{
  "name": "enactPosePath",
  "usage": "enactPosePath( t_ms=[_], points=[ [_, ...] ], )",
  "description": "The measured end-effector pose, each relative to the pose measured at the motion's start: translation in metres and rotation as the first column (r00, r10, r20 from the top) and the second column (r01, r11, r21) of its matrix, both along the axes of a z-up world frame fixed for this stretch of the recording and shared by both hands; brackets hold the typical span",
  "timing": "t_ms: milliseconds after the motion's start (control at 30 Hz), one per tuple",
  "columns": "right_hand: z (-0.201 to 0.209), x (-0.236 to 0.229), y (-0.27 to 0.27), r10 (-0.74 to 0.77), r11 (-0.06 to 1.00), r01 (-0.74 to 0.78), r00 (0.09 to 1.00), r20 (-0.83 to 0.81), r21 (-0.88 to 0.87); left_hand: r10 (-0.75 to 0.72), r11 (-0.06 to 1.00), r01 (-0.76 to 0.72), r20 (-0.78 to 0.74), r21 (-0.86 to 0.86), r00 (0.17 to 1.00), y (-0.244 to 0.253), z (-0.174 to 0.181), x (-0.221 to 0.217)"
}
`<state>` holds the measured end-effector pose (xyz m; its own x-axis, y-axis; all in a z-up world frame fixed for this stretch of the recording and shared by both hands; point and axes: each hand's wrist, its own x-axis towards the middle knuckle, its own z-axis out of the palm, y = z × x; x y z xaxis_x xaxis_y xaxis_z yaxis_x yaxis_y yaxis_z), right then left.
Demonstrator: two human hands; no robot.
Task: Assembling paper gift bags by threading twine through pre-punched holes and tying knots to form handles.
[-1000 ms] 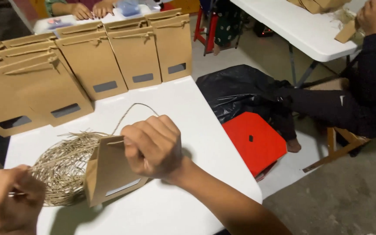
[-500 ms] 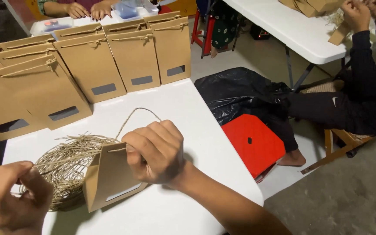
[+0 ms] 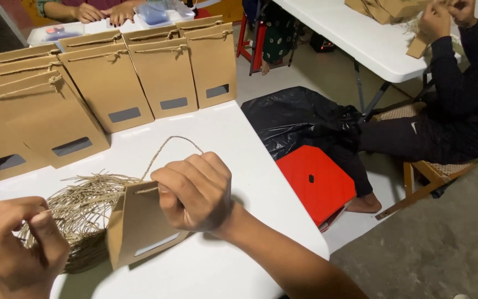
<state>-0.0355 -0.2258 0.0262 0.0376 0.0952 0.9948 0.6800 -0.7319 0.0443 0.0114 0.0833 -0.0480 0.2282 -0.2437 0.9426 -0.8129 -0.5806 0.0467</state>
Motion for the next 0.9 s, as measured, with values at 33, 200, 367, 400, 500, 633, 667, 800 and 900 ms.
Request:
enactPosePath(
  t_ms=[33,200,367,400,500,633,667,800,900],
  points=[
    [0.002,0.000,-0.001,-0.011,1.000,0.011,1.000,0.026,-0.020,0.005,1.000,-0.005,0.006,0.006,1.000,0.001,-0.001,0.002],
    [0.003,-0.002,-0.005,-0.046,0.995,0.051,0.997,0.054,-0.082,0.000,1.000,0.000,0.001,-0.010,1.000,0.007,-0.009,0.004],
    [0.015,-0.011,-0.009,-0.101,0.973,0.123,0.988,0.116,-0.195,0.019,1.000,-0.025,-0.333,-0.014,0.943,0.003,0.017,-0.031],
    [0.017,-0.012,-0.009,-0.102,0.973,0.125,0.987,0.123,-0.196,0.018,1.000,-0.025,-0.326,-0.017,0.945,0.003,0.022,-0.033],
    [0.019,-0.013,-0.010,-0.151,0.960,0.180,0.978,0.145,-0.213,0.244,0.969,-0.225,-0.279,0.099,0.929,0.006,0.027,-0.038],
    [0.010,-0.008,-0.020,-0.182,0.947,0.203,0.978,0.105,-0.248,0.150,0.987,-0.144,-0.086,0.071,0.985,0.019,-0.009,-0.012],
    [0.005,-0.005,-0.019,-0.185,0.939,0.197,0.980,0.069,-0.283,0.086,0.994,-0.096,0.189,0.046,0.978,0.029,-0.023,-0.004],
    [0.011,-0.002,-0.019,-0.086,0.949,0.102,0.994,0.066,-0.298,0.169,0.977,-0.195,0.256,0.082,0.952,-0.002,0.031,-0.019],
    [0.016,-0.005,-0.017,-0.083,0.946,0.112,0.991,0.106,-0.304,0.174,0.974,-0.206,0.269,0.093,0.947,-0.012,0.048,-0.030]
  ],
)
